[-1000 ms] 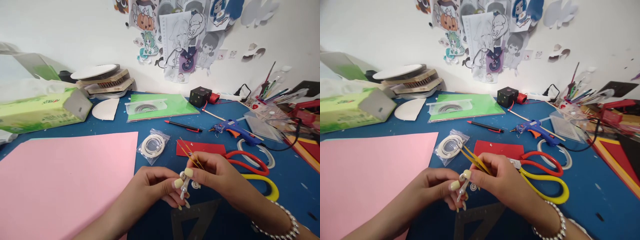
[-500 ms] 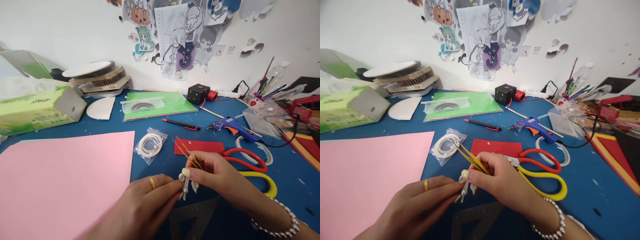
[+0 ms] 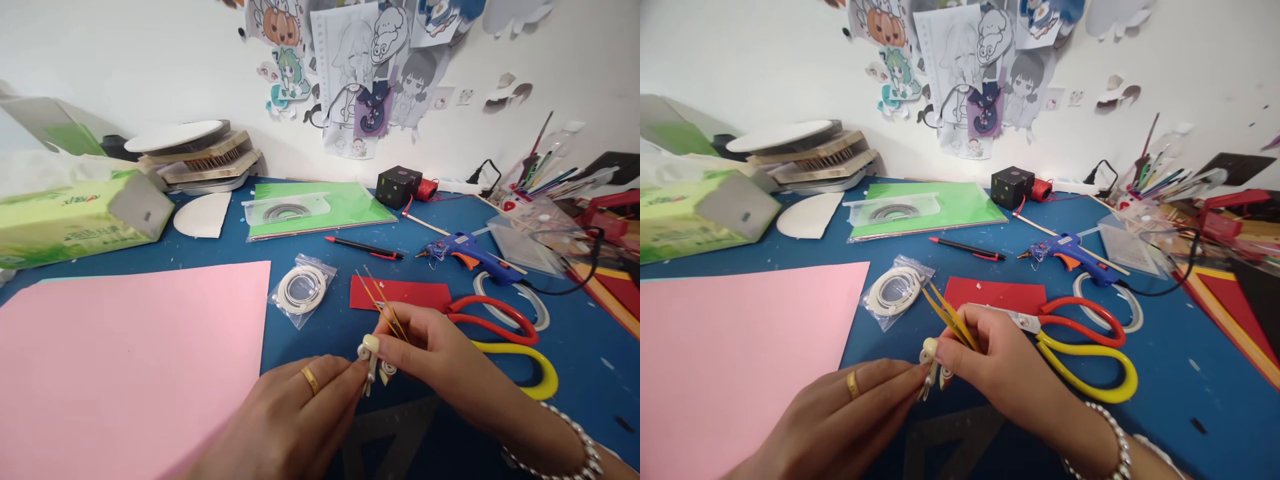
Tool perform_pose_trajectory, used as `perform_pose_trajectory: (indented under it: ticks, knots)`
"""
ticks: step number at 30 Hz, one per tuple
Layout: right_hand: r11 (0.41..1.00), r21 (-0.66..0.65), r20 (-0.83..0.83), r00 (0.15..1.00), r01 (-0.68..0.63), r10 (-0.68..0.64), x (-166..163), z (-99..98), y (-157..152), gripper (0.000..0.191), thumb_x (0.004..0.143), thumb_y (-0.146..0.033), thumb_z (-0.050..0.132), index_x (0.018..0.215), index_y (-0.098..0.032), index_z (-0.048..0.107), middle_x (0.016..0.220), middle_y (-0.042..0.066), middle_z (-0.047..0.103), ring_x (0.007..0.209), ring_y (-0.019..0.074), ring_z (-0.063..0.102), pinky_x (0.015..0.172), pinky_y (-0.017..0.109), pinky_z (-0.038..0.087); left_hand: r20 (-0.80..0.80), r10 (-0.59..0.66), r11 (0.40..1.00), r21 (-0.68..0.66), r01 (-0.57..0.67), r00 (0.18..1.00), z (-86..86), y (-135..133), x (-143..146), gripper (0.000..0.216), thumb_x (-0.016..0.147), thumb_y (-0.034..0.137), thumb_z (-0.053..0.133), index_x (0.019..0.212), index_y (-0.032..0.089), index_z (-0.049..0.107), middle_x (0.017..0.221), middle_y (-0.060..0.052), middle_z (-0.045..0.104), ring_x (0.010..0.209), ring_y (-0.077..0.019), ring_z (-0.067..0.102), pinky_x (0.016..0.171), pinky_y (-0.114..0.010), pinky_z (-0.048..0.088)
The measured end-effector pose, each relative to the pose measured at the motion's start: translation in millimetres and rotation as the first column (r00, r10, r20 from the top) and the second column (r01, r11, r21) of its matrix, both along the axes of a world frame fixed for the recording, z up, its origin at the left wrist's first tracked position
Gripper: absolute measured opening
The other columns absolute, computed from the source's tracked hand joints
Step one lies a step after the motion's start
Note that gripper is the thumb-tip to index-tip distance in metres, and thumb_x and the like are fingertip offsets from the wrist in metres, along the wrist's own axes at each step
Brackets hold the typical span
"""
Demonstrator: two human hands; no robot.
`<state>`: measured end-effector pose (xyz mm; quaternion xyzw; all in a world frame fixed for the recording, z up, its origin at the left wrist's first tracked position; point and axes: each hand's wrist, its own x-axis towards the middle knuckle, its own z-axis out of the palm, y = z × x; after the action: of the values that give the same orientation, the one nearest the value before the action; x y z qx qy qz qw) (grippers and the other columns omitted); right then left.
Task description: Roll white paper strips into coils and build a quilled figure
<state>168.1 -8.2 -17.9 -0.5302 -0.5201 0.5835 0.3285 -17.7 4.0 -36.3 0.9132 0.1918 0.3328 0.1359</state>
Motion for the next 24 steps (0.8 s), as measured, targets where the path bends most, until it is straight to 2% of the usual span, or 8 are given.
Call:
perform_pose_trajectory:
  ticks: [9, 17, 21, 24]
  knots:
    - [1.0, 0.005, 0.05, 0.999, -0.017, 0.017, -0.1, 1.0, -2.8, 0.017, 0.078, -0.029, 0.056, 0.07, -0.016, 0.049, 0.061, -0.006, 0.047, 0.057, 0.0065, 0.043, 0.052, 0.018, 0.033, -0.083, -0.001, 0.994, -0.107, -0.007, 0.997, -1.1, -0.5, -1.1, 0.02, 0.086, 0.012, 0.042, 0.103, 0.014, 0.052, 0.084, -0.006, 0.066, 0.066, -0.0133, 0.063, 0.056, -0.02, 0.05]
    - [1.0, -0.014, 0.042, 0.999, -0.025, 0.026, 1.6, 0.9, -1.6, 0.019, 0.076, -0.031, 0.059, 0.071, -0.016, 0.05, 0.063, -0.005, 0.049, 0.058, 0.0079, 0.045, 0.053, 0.019, 0.034, -0.08, -0.015, 0.989, -0.15, 0.003, 0.997, -0.8, 0.7, 0.0, 0.018, 0.084, 0.01, 0.044, 0.1, 0.014, 0.054, 0.082, -0.005, 0.065, 0.065, -0.0131, 0.062, 0.055, -0.02, 0.049]
    - [1.0, -0.004, 0.015, 1.0, -0.009, 0.009, 1.9, -0.6, -2.4, 0.018, 0.076, -0.03, 0.059, 0.071, -0.016, 0.051, 0.064, -0.004, 0.05, 0.06, 0.0078, 0.046, 0.054, 0.019, 0.035, -0.028, -0.005, 0.985, -0.174, 0.0, 1.0, -0.3, 0.2, 0.1, 0.02, 0.082, 0.008, 0.048, 0.1, 0.014, 0.055, 0.082, -0.005, 0.065, 0.066, -0.012, 0.062, 0.057, -0.018, 0.048]
    - [1.0, 0.011, 0.009, 1.0, 0.003, -0.003, 3.7, -1.9, -2.3, 0.017, 0.076, -0.03, 0.059, 0.071, -0.016, 0.051, 0.064, -0.004, 0.051, 0.06, 0.0074, 0.046, 0.054, 0.018, 0.035, 0.035, 0.011, 0.96, -0.279, -0.001, 0.999, 3.6, -0.1, 1.0, 0.024, 0.079, 0.005, 0.052, 0.099, 0.017, 0.058, 0.082, -0.002, 0.066, 0.066, -0.0092, 0.062, 0.058, -0.013, 0.047]
